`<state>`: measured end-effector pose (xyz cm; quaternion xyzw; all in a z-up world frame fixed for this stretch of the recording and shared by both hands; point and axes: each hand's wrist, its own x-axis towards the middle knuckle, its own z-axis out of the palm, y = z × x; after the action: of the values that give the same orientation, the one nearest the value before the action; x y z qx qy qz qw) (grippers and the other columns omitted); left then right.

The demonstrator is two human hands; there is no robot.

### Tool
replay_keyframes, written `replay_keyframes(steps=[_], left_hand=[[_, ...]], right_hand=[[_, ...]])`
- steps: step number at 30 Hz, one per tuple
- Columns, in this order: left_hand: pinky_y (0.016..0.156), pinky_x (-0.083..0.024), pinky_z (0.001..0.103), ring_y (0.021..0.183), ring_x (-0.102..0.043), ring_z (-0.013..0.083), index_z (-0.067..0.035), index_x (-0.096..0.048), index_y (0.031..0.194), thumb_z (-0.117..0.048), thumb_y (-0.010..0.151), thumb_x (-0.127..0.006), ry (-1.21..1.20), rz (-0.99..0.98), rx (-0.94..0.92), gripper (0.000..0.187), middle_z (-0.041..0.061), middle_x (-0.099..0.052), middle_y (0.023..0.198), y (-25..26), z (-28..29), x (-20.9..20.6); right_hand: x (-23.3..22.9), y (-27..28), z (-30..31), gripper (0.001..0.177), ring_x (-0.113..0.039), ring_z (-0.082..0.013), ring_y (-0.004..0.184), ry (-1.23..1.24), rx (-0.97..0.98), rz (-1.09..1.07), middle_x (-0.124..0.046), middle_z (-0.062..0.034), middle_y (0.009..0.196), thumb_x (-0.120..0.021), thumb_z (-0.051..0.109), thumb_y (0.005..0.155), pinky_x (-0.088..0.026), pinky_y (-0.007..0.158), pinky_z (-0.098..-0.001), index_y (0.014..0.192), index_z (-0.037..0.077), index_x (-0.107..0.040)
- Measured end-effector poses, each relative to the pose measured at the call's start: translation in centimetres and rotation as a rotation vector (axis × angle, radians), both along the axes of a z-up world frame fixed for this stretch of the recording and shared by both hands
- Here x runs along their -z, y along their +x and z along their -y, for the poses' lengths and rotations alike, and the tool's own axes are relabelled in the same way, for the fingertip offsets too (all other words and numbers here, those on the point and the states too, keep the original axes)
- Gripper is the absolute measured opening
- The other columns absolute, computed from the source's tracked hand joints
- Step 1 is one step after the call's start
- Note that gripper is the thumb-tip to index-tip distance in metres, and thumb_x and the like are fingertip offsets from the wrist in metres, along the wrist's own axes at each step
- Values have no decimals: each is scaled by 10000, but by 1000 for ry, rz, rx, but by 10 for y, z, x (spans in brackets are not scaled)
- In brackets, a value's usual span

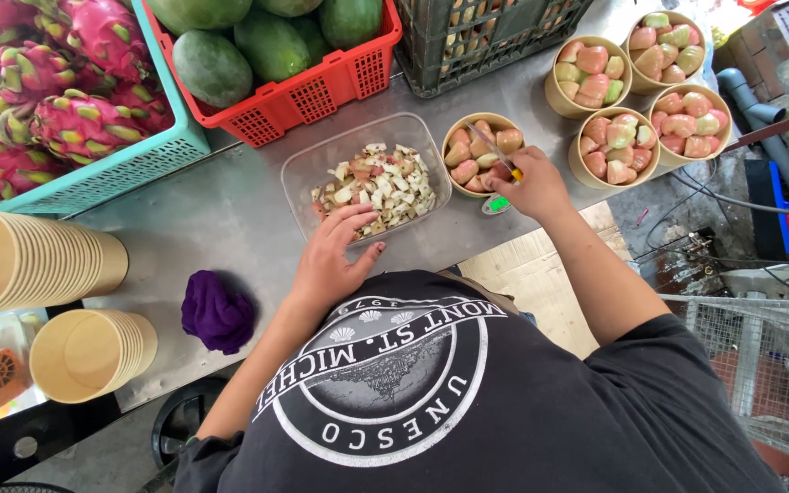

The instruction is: The person peels and cuts fruit using a knife, placing the pieces into a container and several bowls.

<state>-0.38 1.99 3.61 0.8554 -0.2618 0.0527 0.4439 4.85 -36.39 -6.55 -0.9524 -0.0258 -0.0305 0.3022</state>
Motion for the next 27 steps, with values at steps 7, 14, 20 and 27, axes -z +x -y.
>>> replay_keyframes(steps=[7, 14, 20, 27], left_hand=[[1039, -499, 412, 1240, -624, 320, -55, -668, 1241, -172, 883, -771, 3, 24, -3, 390, 120, -653, 1337, -2, 1, -1], [1056, -499, 419, 1246, -632, 323, -57, -670, 1245, -203, 943, -736, 19, 36, -78, 343, 112, -671, 1333, -2, -17, -6], [942, -554, 381, 1222, -640, 301, -58, -666, 1255, -192, 944, -729, -29, -24, -151, 345, 112, -661, 1351, -6, -39, -11], [902, -559, 373, 1209, -646, 286, -61, -664, 1260, -165, 928, -748, -54, -38, -155, 357, 102, -667, 1353, -6, -66, -2]], right_hand=[[-5, 4, -3, 310, -658, -321, 945, 9, -7, 48, -667, -129, 1031, -851, 250, 826, -528, 814, -400, 982, 19, -716], [22, -30, -34, 113, -723, -183, 834, 484, -72, 33, -759, -29, 933, -700, 183, 945, -568, 786, -337, 923, 78, -734], [53, -87, -102, 200, -694, -192, 802, 389, -65, -203, -753, -65, 914, -777, 200, 823, -542, 715, -337, 972, 80, -719], [58, -60, -34, 204, -674, -351, 885, -53, 339, 263, -695, -167, 945, -770, 258, 1021, -527, 761, -437, 1033, 58, -728]])
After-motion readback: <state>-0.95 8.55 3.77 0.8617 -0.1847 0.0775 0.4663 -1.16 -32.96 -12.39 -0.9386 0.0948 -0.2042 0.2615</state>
